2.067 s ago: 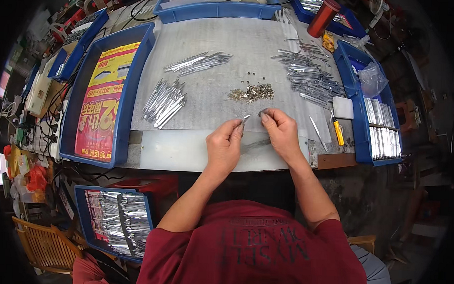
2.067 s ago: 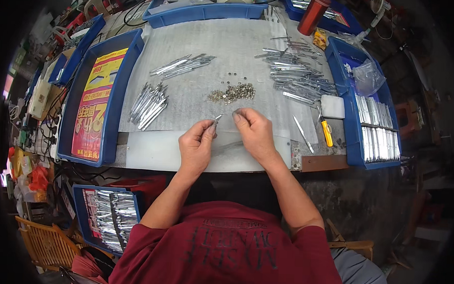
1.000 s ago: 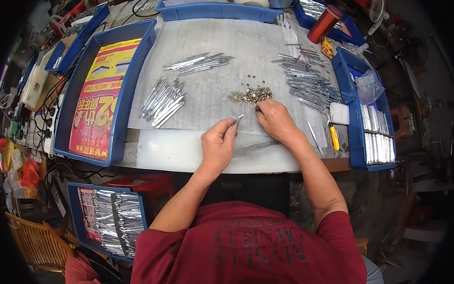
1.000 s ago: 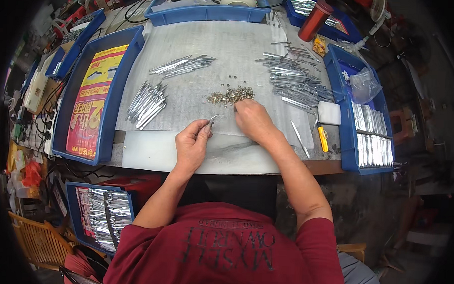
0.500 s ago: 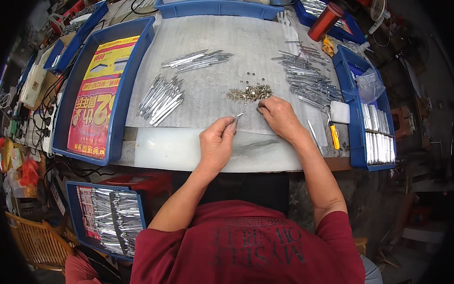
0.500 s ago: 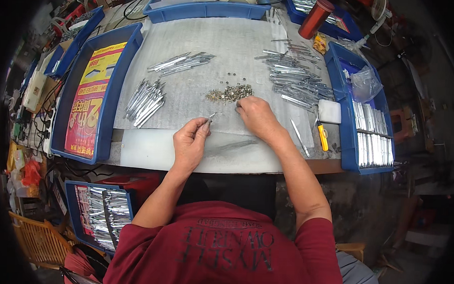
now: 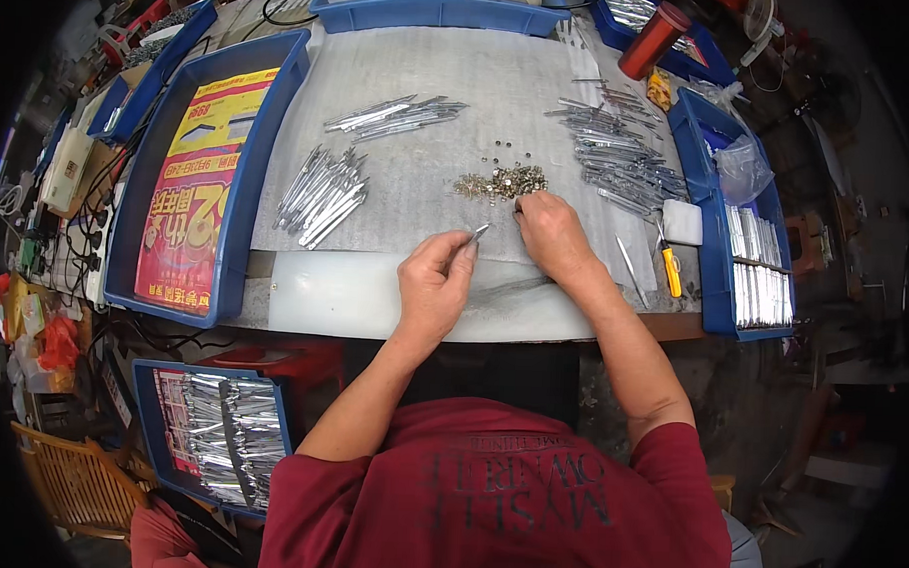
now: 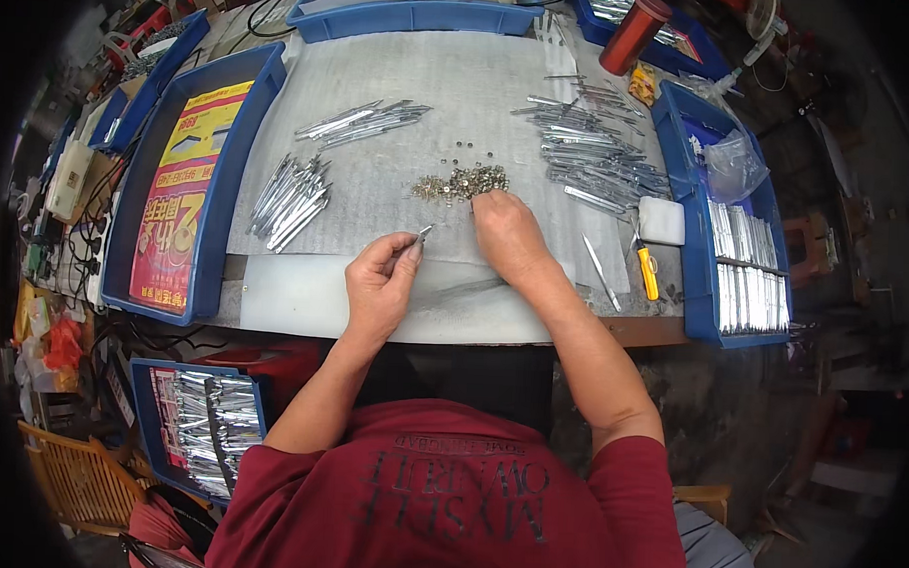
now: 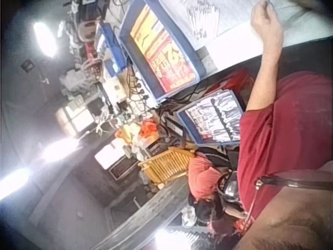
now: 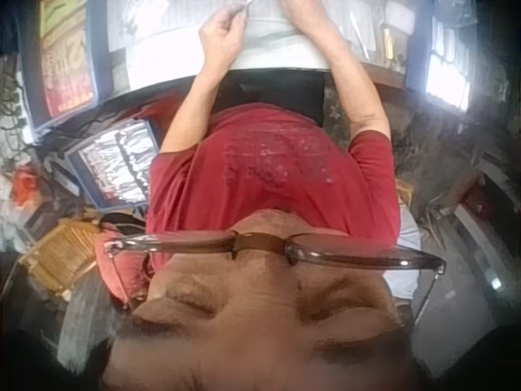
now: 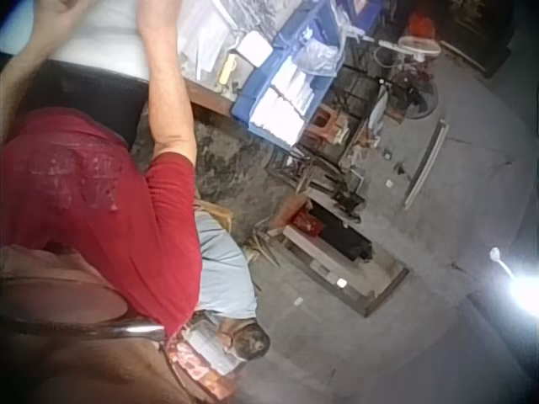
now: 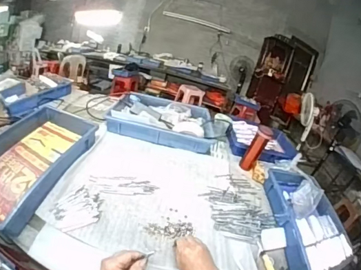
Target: The person assembles small metal components onto a metal wire or spine by hand.
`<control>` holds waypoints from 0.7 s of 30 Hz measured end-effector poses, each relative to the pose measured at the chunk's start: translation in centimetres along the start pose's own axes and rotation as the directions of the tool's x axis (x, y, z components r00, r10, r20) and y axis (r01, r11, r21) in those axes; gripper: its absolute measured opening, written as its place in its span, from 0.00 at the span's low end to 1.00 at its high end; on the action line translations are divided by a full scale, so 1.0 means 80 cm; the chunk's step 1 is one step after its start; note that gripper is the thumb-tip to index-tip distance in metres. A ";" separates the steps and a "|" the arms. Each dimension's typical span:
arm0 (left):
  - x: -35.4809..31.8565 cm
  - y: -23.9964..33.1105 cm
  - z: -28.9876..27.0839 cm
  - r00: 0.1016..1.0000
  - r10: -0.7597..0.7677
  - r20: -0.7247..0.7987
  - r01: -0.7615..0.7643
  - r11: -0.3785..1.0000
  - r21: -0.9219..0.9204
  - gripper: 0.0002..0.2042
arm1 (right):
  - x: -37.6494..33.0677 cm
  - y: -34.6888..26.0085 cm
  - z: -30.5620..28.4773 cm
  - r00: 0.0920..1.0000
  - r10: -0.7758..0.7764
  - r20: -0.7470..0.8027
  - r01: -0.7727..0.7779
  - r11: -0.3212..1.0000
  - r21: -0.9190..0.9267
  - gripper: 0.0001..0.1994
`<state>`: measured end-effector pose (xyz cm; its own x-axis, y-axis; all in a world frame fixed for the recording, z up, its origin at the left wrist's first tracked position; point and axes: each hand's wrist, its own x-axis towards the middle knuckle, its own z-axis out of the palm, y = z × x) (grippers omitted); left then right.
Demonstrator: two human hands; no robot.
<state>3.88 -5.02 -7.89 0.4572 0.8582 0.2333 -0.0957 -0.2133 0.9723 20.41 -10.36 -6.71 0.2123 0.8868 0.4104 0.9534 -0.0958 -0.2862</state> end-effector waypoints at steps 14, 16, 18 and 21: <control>-0.001 0.022 -0.002 0.997 -0.039 0.063 0.036 0.999 0.040 0.06 | -0.005 -0.024 -0.030 0.967 0.254 0.022 -0.243 0.893 0.380 0.06; -0.002 0.024 -0.002 0.998 -0.025 0.062 0.022 0.999 0.048 0.06 | -0.012 -0.035 -0.036 0.926 0.357 0.119 -0.364 0.766 0.529 0.08; -0.002 0.028 0.002 0.997 -0.011 0.071 0.008 0.999 0.051 0.06 | -0.022 -0.044 -0.036 0.859 0.437 0.265 -0.443 0.379 0.812 0.09; -0.002 0.030 0.005 0.997 -0.061 0.055 0.065 0.996 -0.055 0.07 | -0.028 -0.058 -0.034 0.861 0.426 0.276 -0.392 0.214 0.895 0.07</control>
<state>3.93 -5.87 -5.56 0.5106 0.8425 0.1719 -0.1145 -0.1315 0.9847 16.09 -13.14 -3.90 0.5302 0.8478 -0.0076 -0.0717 0.0359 -0.9968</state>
